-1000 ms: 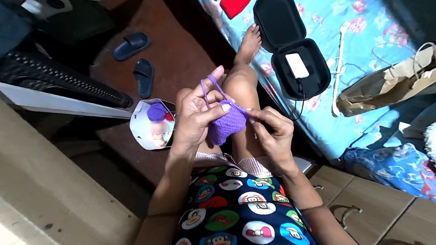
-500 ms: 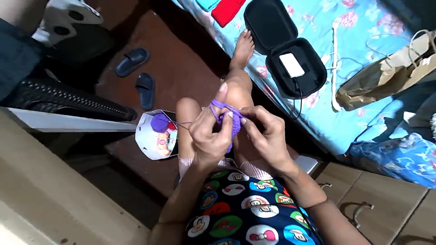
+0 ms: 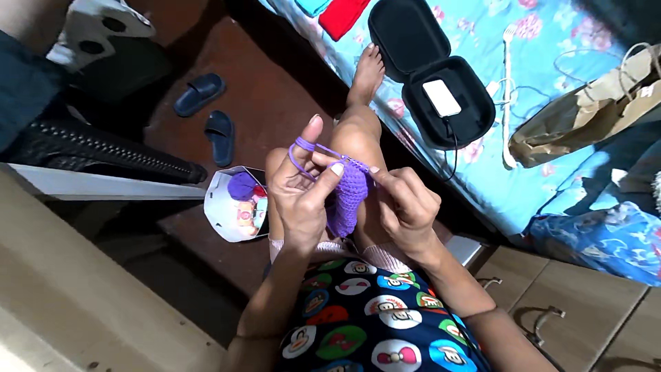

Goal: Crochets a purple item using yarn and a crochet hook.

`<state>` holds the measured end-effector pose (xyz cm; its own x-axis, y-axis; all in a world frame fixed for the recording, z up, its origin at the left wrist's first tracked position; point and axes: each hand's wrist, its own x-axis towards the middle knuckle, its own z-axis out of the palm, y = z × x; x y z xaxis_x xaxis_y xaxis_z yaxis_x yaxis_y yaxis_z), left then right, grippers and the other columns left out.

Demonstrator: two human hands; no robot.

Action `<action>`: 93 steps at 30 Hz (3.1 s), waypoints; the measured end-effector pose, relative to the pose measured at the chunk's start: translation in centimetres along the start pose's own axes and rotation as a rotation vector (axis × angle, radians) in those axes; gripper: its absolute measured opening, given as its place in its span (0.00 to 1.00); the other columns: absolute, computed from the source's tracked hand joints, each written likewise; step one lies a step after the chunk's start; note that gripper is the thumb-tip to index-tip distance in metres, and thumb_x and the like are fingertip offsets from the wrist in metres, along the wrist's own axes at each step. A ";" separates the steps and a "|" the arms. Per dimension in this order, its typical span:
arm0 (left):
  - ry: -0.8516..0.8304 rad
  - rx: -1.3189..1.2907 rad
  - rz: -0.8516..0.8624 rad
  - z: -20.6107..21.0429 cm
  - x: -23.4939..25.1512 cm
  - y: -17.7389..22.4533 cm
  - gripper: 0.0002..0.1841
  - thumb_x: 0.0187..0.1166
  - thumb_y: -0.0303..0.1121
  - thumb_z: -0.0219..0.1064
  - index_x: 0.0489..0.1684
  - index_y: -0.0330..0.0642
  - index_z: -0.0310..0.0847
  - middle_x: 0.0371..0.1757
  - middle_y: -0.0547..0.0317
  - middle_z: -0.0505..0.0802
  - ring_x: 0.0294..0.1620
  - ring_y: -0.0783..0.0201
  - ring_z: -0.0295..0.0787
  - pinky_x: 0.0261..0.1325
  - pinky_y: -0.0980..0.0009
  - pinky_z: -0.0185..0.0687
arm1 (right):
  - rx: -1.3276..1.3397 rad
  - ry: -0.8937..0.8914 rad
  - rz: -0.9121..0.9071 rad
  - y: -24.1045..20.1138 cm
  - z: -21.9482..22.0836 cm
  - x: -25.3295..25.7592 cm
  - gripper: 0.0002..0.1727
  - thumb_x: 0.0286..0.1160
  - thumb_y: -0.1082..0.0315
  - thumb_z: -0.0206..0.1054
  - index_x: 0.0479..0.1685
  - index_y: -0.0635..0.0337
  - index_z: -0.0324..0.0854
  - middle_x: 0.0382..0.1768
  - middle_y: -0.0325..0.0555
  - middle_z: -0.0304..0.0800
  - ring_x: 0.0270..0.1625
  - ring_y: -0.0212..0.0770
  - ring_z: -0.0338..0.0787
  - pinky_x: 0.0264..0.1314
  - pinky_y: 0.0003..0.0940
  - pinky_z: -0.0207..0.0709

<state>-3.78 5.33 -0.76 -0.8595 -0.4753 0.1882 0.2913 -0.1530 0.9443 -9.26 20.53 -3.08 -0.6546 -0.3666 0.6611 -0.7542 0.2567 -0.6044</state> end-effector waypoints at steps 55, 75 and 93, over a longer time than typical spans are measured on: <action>0.009 0.280 0.259 0.6 -0.6 -1.8 0.27 0.75 0.18 0.68 0.77 0.33 0.74 0.50 0.63 0.93 0.47 0.73 0.90 0.54 0.75 0.89 | 0.846 -0.206 0.761 -0.6 -1.0 2.0 0.14 0.72 0.83 0.66 0.55 0.65 0.83 0.28 0.41 0.84 0.24 0.26 0.79 0.25 0.17 0.74; -0.117 -0.137 -0.182 -2.7 2.9 -0.2 0.25 0.69 0.14 0.64 0.67 0.38 0.85 0.34 0.72 0.94 0.33 0.76 0.89 0.43 0.78 0.88 | 0.027 -0.088 0.015 0.4 -0.1 -0.1 0.13 0.72 0.74 0.68 0.51 0.68 0.93 0.31 0.50 0.86 0.32 0.37 0.85 0.33 0.26 0.78; -0.244 -0.415 -0.408 -4.3 3.4 -1.1 0.22 0.69 0.16 0.62 0.63 0.40 0.88 0.36 0.65 0.94 0.35 0.74 0.91 0.44 0.77 0.89 | 0.307 -0.180 0.119 1.2 -0.7 -0.2 0.16 0.67 0.82 0.64 0.51 0.72 0.92 0.31 0.48 0.85 0.34 0.29 0.83 0.37 0.18 0.78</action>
<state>-5.25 0.17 -2.36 -0.9926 -0.1039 -0.0632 0.0161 -0.6273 0.7786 -10.05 21.51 -3.60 -0.6964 -0.5088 0.5061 -0.6050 0.0369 -0.7954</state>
